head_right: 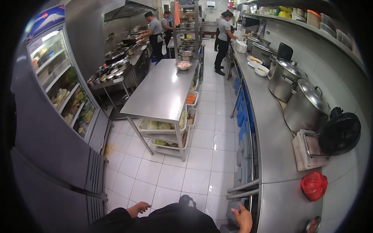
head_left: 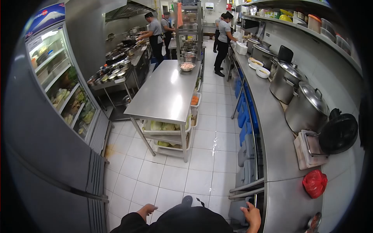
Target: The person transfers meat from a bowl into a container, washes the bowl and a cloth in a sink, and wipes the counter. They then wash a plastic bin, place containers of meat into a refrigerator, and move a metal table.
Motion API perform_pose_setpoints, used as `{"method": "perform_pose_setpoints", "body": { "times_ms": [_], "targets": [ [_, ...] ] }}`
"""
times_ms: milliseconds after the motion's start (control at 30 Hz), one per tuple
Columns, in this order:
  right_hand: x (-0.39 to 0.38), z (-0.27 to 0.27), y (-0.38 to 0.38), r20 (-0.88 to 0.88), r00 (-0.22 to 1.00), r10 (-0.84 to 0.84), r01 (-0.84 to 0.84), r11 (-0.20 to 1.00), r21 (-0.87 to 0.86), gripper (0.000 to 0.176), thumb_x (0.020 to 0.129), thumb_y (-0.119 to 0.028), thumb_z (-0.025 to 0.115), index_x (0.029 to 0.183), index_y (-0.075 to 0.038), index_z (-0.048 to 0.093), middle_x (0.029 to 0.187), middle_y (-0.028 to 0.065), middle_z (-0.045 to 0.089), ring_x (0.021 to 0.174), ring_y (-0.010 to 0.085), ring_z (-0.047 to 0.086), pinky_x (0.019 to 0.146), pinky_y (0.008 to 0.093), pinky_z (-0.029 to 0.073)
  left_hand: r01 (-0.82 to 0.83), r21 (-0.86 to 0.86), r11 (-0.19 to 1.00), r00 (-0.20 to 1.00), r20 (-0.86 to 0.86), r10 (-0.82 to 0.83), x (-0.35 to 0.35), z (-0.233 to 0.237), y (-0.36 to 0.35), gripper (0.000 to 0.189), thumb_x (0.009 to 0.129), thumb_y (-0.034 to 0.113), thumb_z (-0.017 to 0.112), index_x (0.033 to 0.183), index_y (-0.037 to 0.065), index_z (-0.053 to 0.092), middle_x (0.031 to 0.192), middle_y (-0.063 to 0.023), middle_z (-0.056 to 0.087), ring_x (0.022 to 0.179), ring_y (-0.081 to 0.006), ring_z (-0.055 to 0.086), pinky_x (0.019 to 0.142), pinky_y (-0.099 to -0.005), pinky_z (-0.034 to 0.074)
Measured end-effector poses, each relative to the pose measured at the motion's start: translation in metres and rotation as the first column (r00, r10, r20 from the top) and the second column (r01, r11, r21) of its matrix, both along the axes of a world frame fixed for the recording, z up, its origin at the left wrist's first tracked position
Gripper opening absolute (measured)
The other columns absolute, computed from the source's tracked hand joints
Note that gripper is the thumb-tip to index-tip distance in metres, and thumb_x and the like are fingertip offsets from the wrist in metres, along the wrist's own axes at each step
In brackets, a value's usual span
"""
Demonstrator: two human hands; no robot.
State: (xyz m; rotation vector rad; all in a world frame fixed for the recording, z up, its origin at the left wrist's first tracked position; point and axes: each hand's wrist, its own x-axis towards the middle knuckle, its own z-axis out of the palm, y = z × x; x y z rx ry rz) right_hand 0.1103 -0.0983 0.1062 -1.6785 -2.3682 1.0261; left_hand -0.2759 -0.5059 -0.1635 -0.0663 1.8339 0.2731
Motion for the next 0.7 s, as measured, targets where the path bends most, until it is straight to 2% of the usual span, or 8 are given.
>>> {"method": "perform_pose_setpoints", "body": {
  "times_ms": [133,200,233,333,367,500,600,700],
  "targets": [
    [-0.025,-0.002,0.011,0.064,0.995,-0.070,0.073,0.997,-0.036,0.060,0.078,-0.039,0.072,0.125,-0.003,0.060,0.090,0.0215,0.069,0.085,0.0361,0.068,0.076,0.0409,0.052,0.128,0.103,0.986,0.992,-0.036,-0.125,-0.046,0.010,0.030,0.063,0.089,0.055,0.055,0.121,0.000,0.058,0.108,-0.0151,0.062,0.094,-0.0288,0.060,0.073,-0.0476,0.052],
    [-0.026,-0.017,0.023,0.057,0.993,-0.100,0.099,0.995,0.021,0.060,0.079,-0.038,0.072,0.125,-0.002,0.060,0.092,0.0225,0.069,0.087,0.0373,0.067,0.077,0.0413,0.052,0.201,0.205,0.958,0.969,-0.187,-0.163,-0.079,0.022,0.068,0.063,0.089,0.054,0.054,0.122,0.001,0.059,0.107,-0.0148,0.064,0.094,-0.0275,0.061,0.075,-0.0459,0.053],
    [-0.027,-0.023,0.028,0.049,0.992,-0.115,0.113,0.992,0.051,0.060,0.079,-0.038,0.072,0.125,-0.002,0.059,0.094,0.0234,0.068,0.088,0.0379,0.067,0.077,0.0416,0.052,0.445,0.284,0.849,0.853,-0.422,-0.306,-0.107,-0.005,0.077,0.066,0.088,0.056,0.055,0.124,0.002,0.058,0.099,-0.0141,0.066,0.087,-0.0262,0.063,0.071,-0.0434,0.053],
    [-0.039,-0.005,0.047,-0.037,0.982,-0.183,0.186,0.980,0.077,0.052,0.083,-0.028,0.070,0.125,0.000,0.058,0.099,0.0254,0.067,0.093,0.0354,0.067,0.081,0.0397,0.052,0.122,0.417,0.901,0.934,-0.356,0.038,-0.152,0.029,0.150,0.047,0.092,0.040,0.057,0.125,0.007,0.061,0.095,-0.0115,0.068,0.083,-0.0199,0.060,0.064,-0.0344,0.051],
    [-0.043,0.004,0.052,-0.106,0.974,-0.199,0.212,0.969,0.129,0.049,0.085,-0.025,0.068,0.126,0.001,0.058,0.103,0.0253,0.067,0.097,0.0339,0.067,0.083,0.0387,0.051,0.119,0.527,0.841,0.945,-0.321,0.068,-0.173,0.031,0.167,0.053,0.094,0.043,0.056,0.136,0.012,0.050,0.114,-0.0045,0.065,0.100,-0.0188,0.060,0.076,-0.0381,0.050],
    [-0.052,0.010,0.090,-0.465,0.819,-0.336,0.442,0.886,0.138,0.042,0.092,-0.017,0.062,0.131,-0.002,0.054,0.128,0.0192,0.059,0.118,0.0290,0.058,0.098,0.0349,0.044,-0.305,0.788,0.534,0.830,-0.055,0.555,-0.206,0.135,0.280,0.071,0.093,0.038,0.059,0.149,0.014,0.021,0.116,-0.0085,0.062,0.096,-0.0194,0.062,0.076,-0.0383,0.052],
    [-0.070,0.023,0.127,-0.338,0.854,-0.395,0.487,0.836,0.253,0.042,0.092,-0.014,0.062,0.132,-0.002,0.054,0.133,0.0175,0.056,0.123,0.0296,0.053,0.103,0.0354,0.040,-0.483,0.856,0.184,0.652,0.212,0.728,-0.244,0.160,0.336,0.088,0.092,0.052,0.058,0.152,0.012,0.007,0.136,-0.0198,0.047,0.113,-0.0319,0.054,0.091,-0.0450,0.048],
    [-0.093,0.007,0.178,-0.325,0.901,-0.287,0.403,0.831,0.383,0.042,0.091,-0.014,0.062,0.131,-0.001,0.054,0.132,0.0168,0.056,0.126,0.0304,0.051,0.106,0.0366,0.037,-0.501,0.864,0.047,0.505,0.248,0.827,-0.268,0.180,0.388,0.092,0.091,0.060,0.053,0.152,0.009,0.006,0.139,-0.0219,0.041,0.117,-0.0349,0.050,0.097,-0.0473,0.045]
  ]
}}
